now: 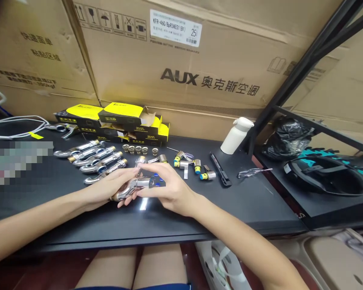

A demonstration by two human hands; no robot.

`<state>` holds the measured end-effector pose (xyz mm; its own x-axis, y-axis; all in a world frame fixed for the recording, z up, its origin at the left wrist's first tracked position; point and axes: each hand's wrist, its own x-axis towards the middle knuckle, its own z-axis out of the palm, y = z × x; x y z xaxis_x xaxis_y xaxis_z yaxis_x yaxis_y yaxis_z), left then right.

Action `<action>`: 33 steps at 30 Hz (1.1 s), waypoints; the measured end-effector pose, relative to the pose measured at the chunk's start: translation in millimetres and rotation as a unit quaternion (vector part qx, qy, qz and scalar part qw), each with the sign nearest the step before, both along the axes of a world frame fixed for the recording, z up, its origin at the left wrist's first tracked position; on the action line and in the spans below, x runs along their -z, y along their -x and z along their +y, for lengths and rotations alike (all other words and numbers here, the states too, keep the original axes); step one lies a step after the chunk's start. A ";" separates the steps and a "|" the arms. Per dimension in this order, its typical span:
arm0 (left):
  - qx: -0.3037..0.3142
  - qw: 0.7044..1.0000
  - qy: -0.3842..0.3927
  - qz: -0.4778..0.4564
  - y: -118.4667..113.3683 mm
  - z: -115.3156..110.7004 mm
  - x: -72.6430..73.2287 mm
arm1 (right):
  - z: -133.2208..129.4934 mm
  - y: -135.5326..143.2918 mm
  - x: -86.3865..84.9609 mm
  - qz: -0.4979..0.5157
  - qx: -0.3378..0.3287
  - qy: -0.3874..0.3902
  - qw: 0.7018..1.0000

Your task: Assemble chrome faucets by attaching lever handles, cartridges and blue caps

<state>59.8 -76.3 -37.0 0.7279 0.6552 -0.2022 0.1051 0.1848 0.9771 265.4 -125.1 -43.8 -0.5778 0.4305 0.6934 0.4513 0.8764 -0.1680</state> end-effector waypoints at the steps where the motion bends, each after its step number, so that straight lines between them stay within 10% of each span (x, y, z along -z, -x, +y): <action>1: 0.000 1.000 0.010 -0.002 -0.4 -0.1 0.2 | 1.0 -1.5 0.5 -0.002 0.005 -0.005 1.000; 7: 0.011 1.000 0.026 -0.004 2.0 0.3 -0.9 | 3.8 -12.1 2.6 0.015 0.094 0.031 0.995; 17: -0.030 0.999 -0.003 -0.011 0.5 0.1 1.8 | -7.0 -7.4 -4.0 0.084 0.025 0.132 0.987; 21: -0.021 0.999 -0.047 0.000 1.9 3.3 2.3 | -4.0 -3.8 3.7 0.136 0.109 0.277 0.945; 25: 0.013 0.985 -0.168 0.036 6.2 7.2 1.1 | -3.9 1.6 6.6 0.194 0.040 0.431 0.880; 29: -0.014 0.963 -0.263 0.061 8.7 6.3 -7.8 | -5.0 -0.8 1.4 0.147 -0.007 0.260 0.954; 33: -0.044 0.982 -0.172 0.057 7.4 5.7 -17.2 | -5.9 -10.2 -4.0 0.042 -0.025 0.049 0.998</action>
